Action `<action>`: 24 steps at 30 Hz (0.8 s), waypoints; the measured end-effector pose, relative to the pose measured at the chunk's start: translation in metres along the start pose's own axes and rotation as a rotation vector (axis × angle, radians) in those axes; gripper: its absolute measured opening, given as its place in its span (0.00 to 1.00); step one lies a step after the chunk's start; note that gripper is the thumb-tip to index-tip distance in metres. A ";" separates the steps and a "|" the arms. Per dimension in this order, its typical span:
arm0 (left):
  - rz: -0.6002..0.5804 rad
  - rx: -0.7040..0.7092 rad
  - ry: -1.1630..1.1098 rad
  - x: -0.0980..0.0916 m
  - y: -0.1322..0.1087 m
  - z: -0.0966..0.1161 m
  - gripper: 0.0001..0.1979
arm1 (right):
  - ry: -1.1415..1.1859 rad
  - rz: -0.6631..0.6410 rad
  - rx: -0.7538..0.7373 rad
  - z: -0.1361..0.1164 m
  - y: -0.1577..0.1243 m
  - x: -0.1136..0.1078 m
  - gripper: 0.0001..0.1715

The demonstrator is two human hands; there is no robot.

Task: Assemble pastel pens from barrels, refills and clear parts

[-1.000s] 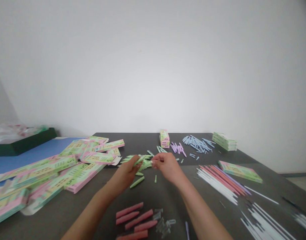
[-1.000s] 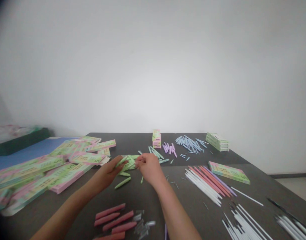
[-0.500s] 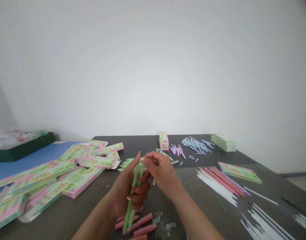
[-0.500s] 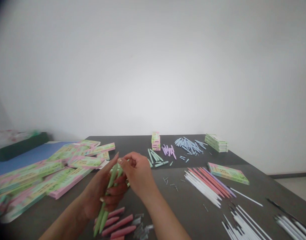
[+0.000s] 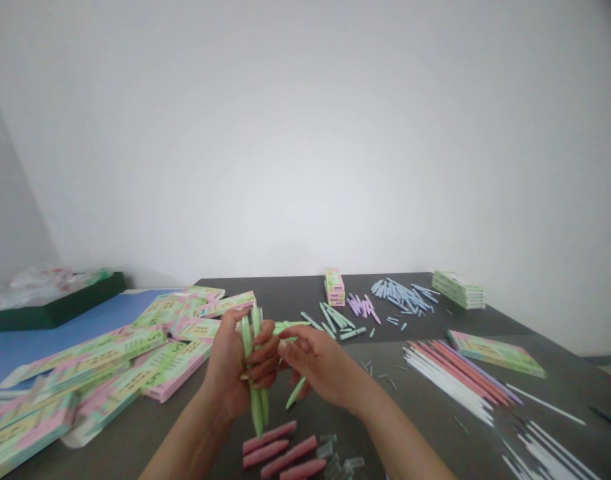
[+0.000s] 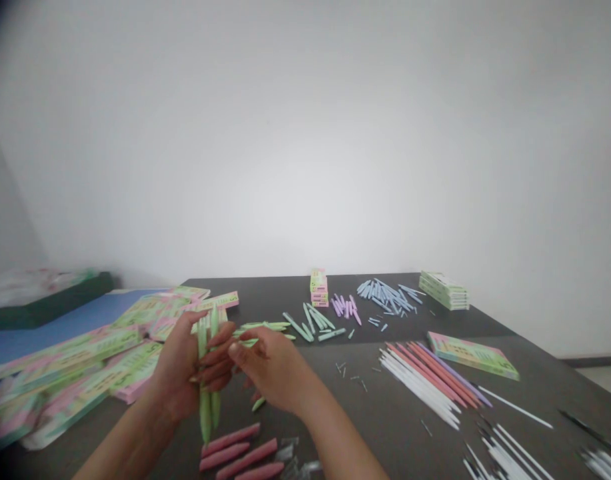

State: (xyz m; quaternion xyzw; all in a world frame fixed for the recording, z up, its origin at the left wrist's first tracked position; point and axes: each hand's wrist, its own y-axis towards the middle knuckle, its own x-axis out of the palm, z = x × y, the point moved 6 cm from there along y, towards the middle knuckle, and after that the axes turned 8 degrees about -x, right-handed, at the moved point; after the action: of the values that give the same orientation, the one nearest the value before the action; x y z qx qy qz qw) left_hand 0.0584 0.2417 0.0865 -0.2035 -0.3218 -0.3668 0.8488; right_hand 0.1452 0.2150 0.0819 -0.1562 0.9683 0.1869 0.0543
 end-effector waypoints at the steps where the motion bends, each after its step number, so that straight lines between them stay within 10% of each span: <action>1: 0.051 0.044 0.005 -0.001 -0.001 0.005 0.22 | 0.050 -0.077 0.033 0.002 -0.001 0.008 0.23; 12: 0.299 0.211 0.058 0.000 -0.012 0.018 0.19 | 0.069 0.094 0.001 0.019 0.000 0.041 0.24; 24: 0.604 0.497 0.317 -0.017 -0.046 0.057 0.10 | 0.636 -0.172 0.155 0.019 -0.005 0.051 0.35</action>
State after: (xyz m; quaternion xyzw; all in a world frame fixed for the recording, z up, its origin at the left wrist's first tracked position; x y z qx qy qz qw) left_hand -0.0083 0.2532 0.1198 -0.0189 -0.1919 -0.0395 0.9804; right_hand 0.0993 0.2037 0.0539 -0.2834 0.9314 0.0492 -0.2232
